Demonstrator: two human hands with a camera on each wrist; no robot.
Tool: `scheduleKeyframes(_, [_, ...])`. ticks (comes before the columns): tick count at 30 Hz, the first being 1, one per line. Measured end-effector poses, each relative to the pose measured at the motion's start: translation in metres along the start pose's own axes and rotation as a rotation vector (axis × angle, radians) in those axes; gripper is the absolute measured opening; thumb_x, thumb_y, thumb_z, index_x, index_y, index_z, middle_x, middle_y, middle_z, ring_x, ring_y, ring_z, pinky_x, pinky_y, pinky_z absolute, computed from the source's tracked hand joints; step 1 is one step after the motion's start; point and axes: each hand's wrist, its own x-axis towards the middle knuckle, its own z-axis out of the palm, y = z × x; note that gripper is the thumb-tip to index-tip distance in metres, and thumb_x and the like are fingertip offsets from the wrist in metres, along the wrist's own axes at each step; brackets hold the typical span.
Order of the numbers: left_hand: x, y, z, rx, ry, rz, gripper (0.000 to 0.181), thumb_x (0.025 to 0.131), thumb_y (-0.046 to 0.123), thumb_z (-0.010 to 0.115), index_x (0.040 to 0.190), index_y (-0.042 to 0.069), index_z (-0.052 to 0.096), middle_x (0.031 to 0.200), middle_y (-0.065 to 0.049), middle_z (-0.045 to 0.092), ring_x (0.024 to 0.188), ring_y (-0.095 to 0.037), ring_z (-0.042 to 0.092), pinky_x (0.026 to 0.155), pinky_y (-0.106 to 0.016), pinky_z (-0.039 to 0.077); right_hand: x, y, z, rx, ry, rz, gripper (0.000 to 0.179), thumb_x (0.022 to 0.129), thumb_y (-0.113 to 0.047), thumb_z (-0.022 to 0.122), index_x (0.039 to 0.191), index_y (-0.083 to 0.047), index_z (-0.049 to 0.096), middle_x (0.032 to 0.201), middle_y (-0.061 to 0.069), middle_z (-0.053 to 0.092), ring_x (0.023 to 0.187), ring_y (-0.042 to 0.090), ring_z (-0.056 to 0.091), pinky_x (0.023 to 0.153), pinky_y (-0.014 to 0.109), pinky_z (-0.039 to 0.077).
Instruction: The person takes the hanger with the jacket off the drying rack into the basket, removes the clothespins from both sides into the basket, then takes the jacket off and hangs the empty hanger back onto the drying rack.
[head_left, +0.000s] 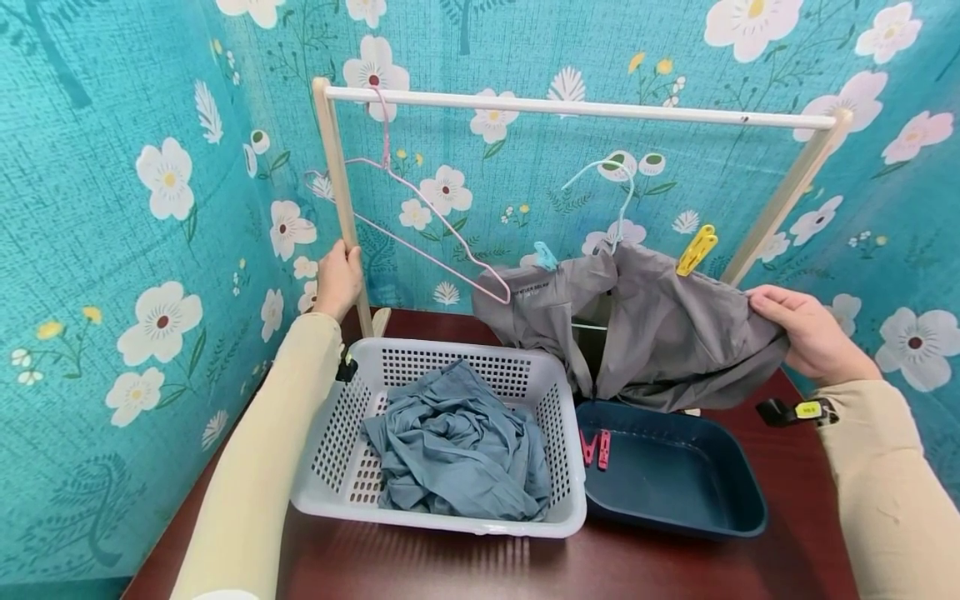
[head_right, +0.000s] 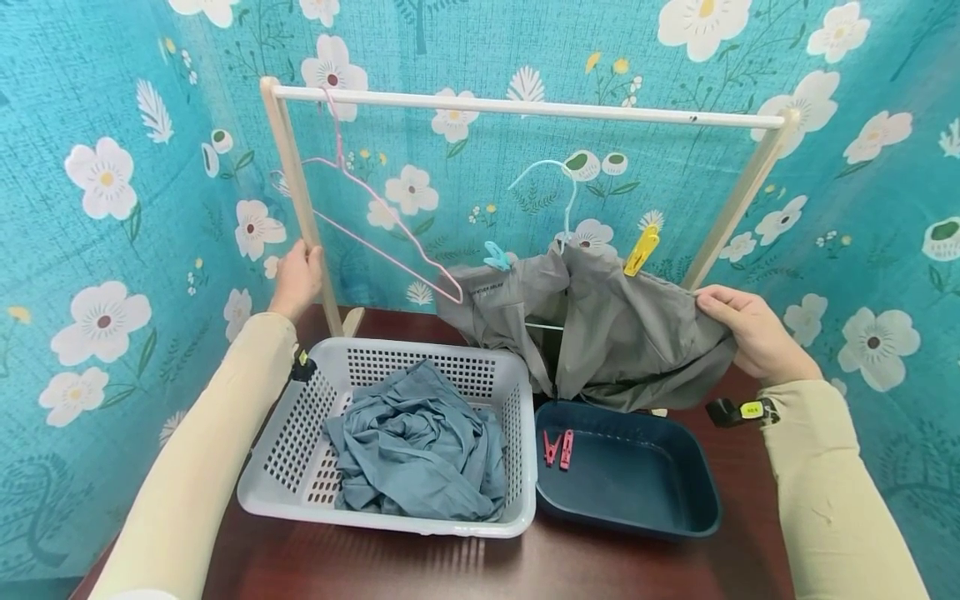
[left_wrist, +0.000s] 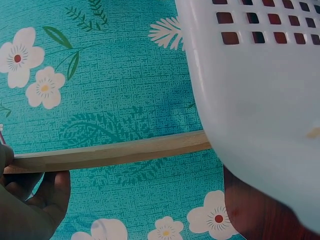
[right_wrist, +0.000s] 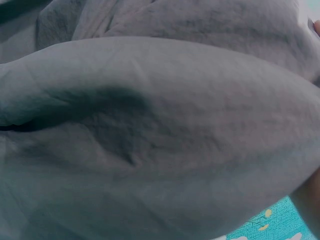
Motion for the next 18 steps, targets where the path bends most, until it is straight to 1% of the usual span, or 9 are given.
scheduleKeyframes(5, [0.0007,-0.0005,0.001,0.014,0.004,0.001,0.037,0.104,0.035,0.026,0.096,0.003,0.044,0.076,-0.014,0.043,0.06,-0.025,0.043,0.056,-0.038,0.038,-0.0016,-0.0005,0.0001,-0.005,-0.015,0.01,0.042,0.103,0.003,0.02,0.114,0.003,0.06,0.106,0.01,0.065,0.09,0.018,0.066,0.073,0.028,0.053])
scheduleKeyframes(12, [0.0008,-0.001,0.0013,0.005,0.006,-0.006,0.037,0.104,0.035,0.026,0.096,0.003,0.044,0.076,-0.013,0.042,0.059,-0.024,0.042,0.055,-0.038,0.038,-0.0051,0.0003,-0.0025,-0.027,-0.025,0.03,0.042,0.103,0.004,0.02,0.113,0.002,0.061,0.106,0.009,0.065,0.09,0.017,0.066,0.072,0.028,0.053])
scheduleKeyframes(18, [-0.0002,-0.0003,0.0014,0.004,0.004,-0.011,0.037,0.104,0.035,0.026,0.098,0.003,0.044,0.077,-0.013,0.042,0.061,-0.024,0.042,0.055,-0.038,0.038,-0.0077,-0.0008,-0.0048,-0.033,-0.084,0.061,0.044,0.102,0.005,0.019,0.116,0.003,0.061,0.108,0.009,0.065,0.093,0.017,0.066,0.074,0.028,0.053])
